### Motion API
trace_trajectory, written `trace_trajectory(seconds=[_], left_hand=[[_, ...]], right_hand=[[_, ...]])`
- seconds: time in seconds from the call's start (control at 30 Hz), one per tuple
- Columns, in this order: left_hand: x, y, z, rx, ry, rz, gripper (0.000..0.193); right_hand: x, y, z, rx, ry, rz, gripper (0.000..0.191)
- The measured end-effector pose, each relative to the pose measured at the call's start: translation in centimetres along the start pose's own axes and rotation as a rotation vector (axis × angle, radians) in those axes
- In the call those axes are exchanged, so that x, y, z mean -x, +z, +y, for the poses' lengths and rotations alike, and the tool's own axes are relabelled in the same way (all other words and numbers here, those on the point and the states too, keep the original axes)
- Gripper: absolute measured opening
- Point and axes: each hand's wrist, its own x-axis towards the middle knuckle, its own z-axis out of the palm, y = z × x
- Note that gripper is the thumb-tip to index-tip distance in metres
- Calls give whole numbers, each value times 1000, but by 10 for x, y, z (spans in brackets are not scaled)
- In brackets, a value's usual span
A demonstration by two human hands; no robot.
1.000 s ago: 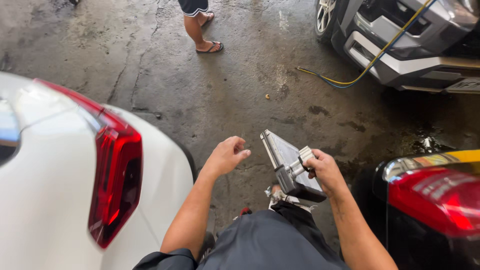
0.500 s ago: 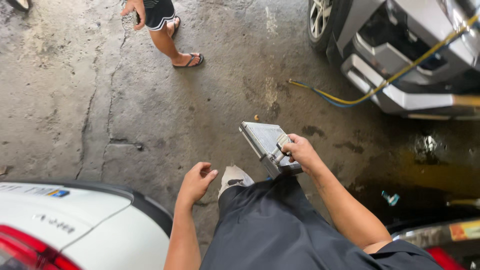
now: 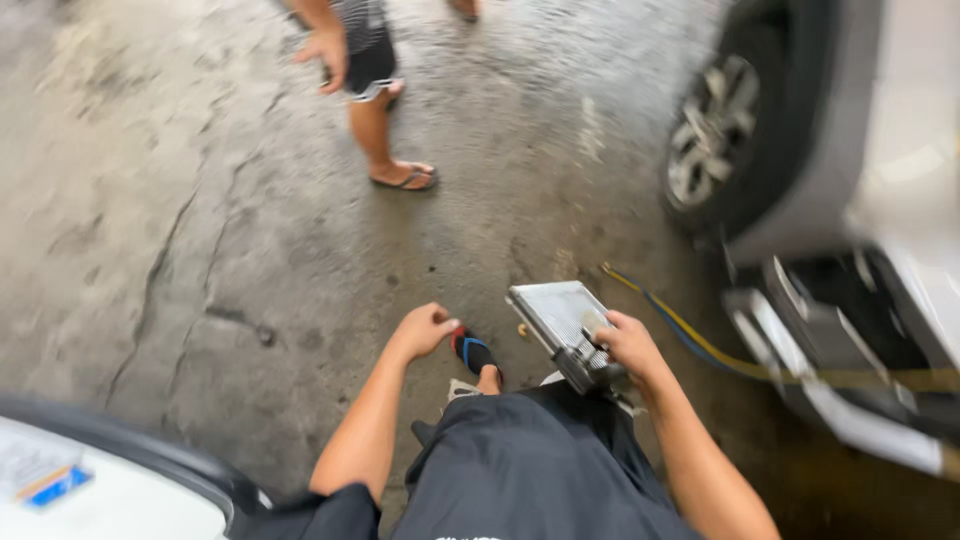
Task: The person uses pliers to cut a red cable, then handles a car radiator, attaching a metal bracket and tightening it with a screwdriver. The person then carries the radiator and places it on the floor.
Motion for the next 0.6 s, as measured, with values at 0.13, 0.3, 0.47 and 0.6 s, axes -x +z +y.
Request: trace_trajectory(seconds=[0.13, 0.3, 0.47, 0.6], left_hand=[[-13, -46, -15, -9, -156, 58, 41], [20, -63, -32, 46, -457, 235, 45], [88, -59, -49, 549, -591, 684, 38], [130, -60, -72, 949, -736, 897, 36]], right_hand=[[-27, 41, -19, 45, 3, -94, 33], [-118, 79, -45, 149, 19, -317, 41], [-164, 151, -106, 426, 81, -434, 49], [-187, 222, -161, 546, 29, -536, 49]])
